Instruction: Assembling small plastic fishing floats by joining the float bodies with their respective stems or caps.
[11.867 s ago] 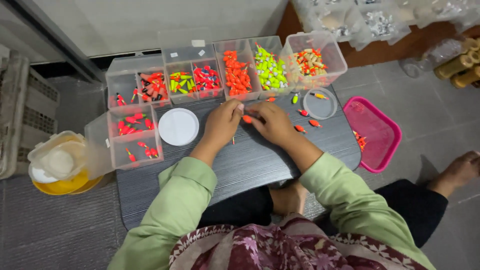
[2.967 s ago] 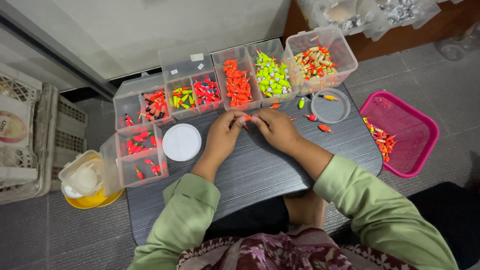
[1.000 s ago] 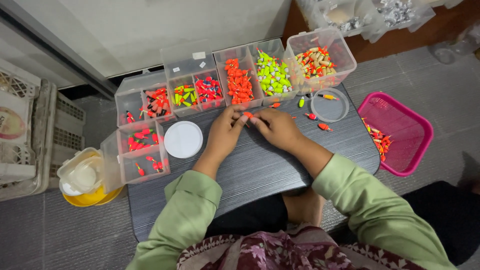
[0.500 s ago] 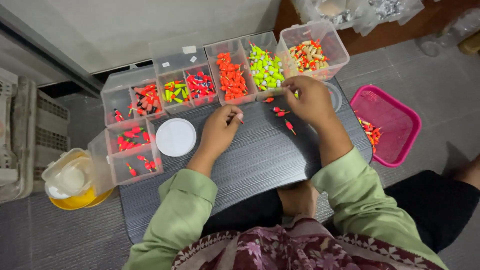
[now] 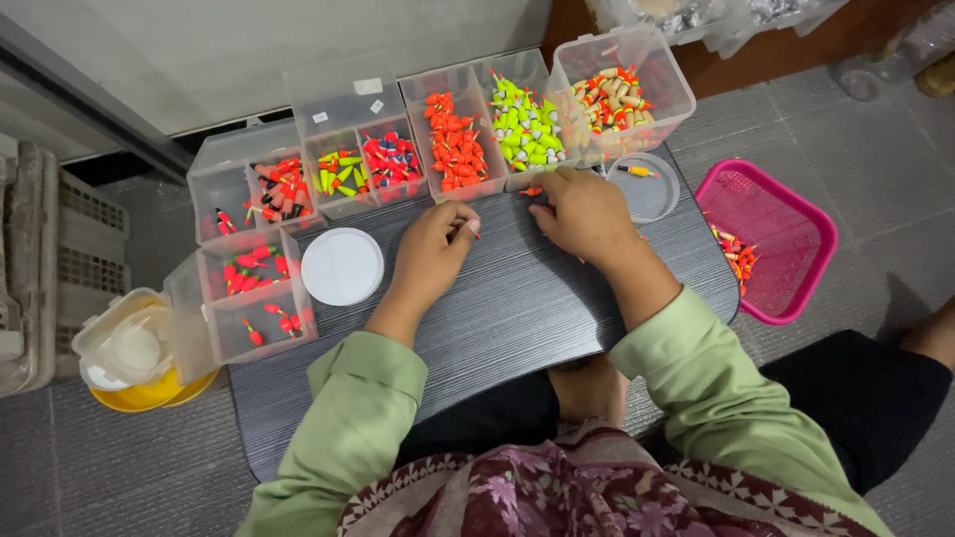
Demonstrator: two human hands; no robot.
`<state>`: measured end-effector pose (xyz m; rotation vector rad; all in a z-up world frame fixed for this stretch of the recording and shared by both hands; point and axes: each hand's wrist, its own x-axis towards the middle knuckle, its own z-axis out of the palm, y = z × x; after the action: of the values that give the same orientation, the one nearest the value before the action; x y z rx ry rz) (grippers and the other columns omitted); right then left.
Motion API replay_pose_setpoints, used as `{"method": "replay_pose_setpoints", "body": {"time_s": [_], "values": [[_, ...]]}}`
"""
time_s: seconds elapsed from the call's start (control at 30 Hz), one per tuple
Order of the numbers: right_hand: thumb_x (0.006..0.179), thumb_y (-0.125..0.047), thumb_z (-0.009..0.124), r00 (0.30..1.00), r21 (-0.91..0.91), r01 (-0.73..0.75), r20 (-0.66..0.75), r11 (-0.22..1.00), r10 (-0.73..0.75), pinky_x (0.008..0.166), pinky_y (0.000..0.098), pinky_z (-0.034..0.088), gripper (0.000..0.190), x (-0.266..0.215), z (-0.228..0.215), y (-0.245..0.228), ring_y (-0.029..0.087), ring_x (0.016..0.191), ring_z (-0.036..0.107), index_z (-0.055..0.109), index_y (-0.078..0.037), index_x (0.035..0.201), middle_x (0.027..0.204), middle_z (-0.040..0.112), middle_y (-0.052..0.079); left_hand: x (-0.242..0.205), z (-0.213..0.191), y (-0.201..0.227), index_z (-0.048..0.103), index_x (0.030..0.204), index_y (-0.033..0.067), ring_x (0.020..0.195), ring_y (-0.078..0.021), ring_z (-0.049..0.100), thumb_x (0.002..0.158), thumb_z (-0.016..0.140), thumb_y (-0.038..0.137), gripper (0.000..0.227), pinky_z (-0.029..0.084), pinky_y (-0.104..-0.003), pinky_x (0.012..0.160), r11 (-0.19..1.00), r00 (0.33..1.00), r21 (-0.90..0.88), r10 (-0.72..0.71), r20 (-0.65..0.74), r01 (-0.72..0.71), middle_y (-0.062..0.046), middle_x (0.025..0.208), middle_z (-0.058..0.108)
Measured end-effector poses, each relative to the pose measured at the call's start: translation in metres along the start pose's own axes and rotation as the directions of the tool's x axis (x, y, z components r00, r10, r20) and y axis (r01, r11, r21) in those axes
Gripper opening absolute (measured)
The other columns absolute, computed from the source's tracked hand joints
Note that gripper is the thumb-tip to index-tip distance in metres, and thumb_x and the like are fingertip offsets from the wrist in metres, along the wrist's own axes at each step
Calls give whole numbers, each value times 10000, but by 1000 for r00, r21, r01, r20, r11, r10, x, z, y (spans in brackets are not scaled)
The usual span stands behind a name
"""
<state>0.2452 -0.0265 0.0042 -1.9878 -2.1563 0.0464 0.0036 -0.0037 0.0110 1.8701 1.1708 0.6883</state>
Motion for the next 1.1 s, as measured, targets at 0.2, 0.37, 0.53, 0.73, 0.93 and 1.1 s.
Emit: {"method": "replay_pose_setpoints", "body": {"time_s": [0.2,0.37,0.53,0.73,0.93,1.1], "values": [[873,-340,711,994,-21,97,-57,995,-98,757,427,578,234,-4,11,-1,307,923,700,714,-190,1053,933,657,50,-1,-1,0,704,1066,140,859,-240,705,982,626,176,119,560,-380,767,999,1000,-24,25,-1,-25,-73,920,707],[893,-239,732,903,147,396,-239,906,-356,833,450,557,234,-2,17,-17,353,962,681,709,-110,1087,947,664,123,3,5,-10,690,1092,143,850,-244,700,943,674,183,155,565,-393,754,995,995,24,99,-16,-98,-67,939,703],[899,-186,735,816,137,530,-354,837,-458,845,425,557,212,-1,34,-25,328,958,686,696,-77,1077,969,679,127,0,5,-9,707,1014,101,892,-335,698,976,617,182,127,553,-440,803,965,971,105,237,34,-239,-112,888,699],[929,-199,727,762,116,582,-425,805,-490,849,399,552,181,-1,36,-28,303,962,677,697,-89,1070,972,672,101,1,7,-12,687,1049,76,955,-380,683,997,572,185,167,538,-481,860,963,970,118,244,3,-243,-161,929,702],[928,-129,727,768,232,579,-477,782,-427,822,419,556,136,0,39,-27,320,917,692,695,-81,1052,942,689,98,-1,2,-6,672,1032,87,914,-386,679,1010,551,170,148,535,-486,807,974,975,52,220,-9,-219,-163,885,681],[989,-204,675,786,239,554,-468,798,-405,824,403,555,141,3,55,-24,310,912,696,699,-83,1058,923,691,101,-1,1,-2,664,1013,113,886,-351,680,1038,506,183,175,536,-461,796,983,983,31,183,7,-183,-120,860,678]]}}
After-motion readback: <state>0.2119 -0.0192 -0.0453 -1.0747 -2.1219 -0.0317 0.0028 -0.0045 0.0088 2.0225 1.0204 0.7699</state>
